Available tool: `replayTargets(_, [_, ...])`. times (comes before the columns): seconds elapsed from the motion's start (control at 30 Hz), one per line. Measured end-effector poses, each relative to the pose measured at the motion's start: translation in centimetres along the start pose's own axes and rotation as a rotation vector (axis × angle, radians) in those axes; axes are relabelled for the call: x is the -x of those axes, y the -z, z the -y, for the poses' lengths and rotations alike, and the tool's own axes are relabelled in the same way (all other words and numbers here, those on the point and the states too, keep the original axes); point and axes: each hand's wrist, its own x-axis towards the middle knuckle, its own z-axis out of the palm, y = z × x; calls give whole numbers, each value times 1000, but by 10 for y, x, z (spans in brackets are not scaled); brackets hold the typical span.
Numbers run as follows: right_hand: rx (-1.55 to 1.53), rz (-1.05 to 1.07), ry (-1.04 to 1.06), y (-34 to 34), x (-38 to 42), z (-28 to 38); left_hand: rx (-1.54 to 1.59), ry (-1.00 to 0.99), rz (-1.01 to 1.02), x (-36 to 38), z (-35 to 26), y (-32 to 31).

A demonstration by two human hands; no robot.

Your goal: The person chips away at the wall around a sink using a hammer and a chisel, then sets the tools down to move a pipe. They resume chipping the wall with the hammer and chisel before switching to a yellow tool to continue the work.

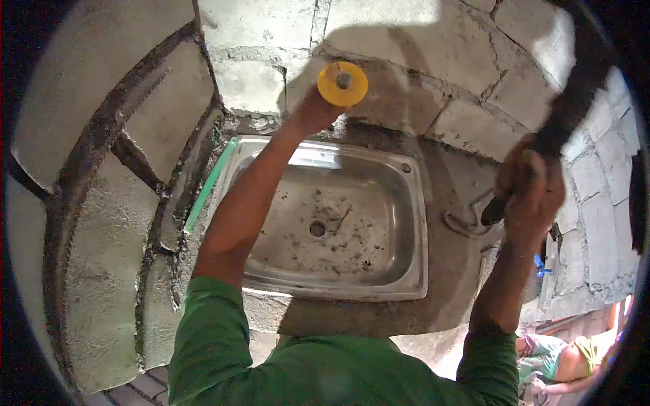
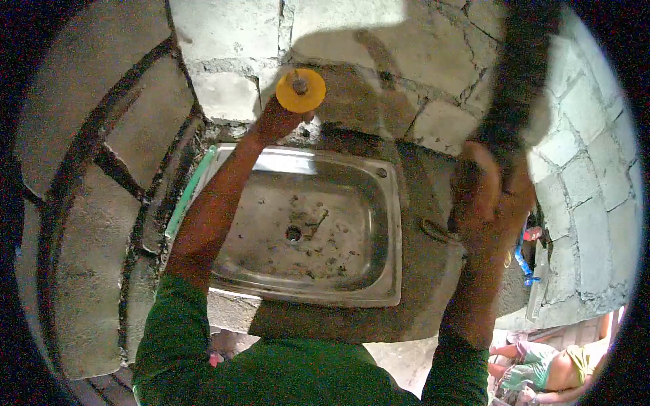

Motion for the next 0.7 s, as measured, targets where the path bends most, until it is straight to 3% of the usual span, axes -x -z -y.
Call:
replayTargets(0.03, [-1, -5, 4, -5, 2, 1, -3, -5, -2, 4, 7, -8])
replayTargets(0.1, [40, 211, 13, -20, 4, 9, -90, -43, -230, 10, 1, -13])
replayTargets(0.13, [49, 214, 17, -25, 3, 11, -17, 74, -195, 14, -1, -14])
replayTargets(0.23, [83, 338, -37, -41, 0, 19, -98, -7, -234, 14, 16, -22])
replayTargets(0.3, [101, 293, 145, -54, -6, 26, -118, 36, -184, 13, 23, -26])
replayTargets(0.37, [206, 337, 191, -78, -6, 8, -139, 75, -134, 10, 20, -27])
replayTargets(0.43, [314, 380, 233, -100, -8, -19, 96, 111, -217, 6, 4, -19])
replayTargets(0.47, [413, 494, 218, -106, -15, -34, 189, 228, -141, 8, 10, -20])
replayTargets(0.5, [511, 603, 200, -108, -18, -29, 187, 223, -141, 9, 11, -24])
replayTargets(0.57, [489, 479, 184, -97, -31, -19, -68, 24, -210, -4, 17, -27])
replayTargets(0.6, [443, 402, 218, -90, -32, -12, 200, 195, -151, -3, 14, -28])
replayTargets(0.67, [272, 259, 100, -56, -39, 25, 146, 167, -176, 2, 20, -34])
replayTargets(0.7, [173, 148, 316, -44, -49, 37, 96, 134, -185, 5, 23, -38])
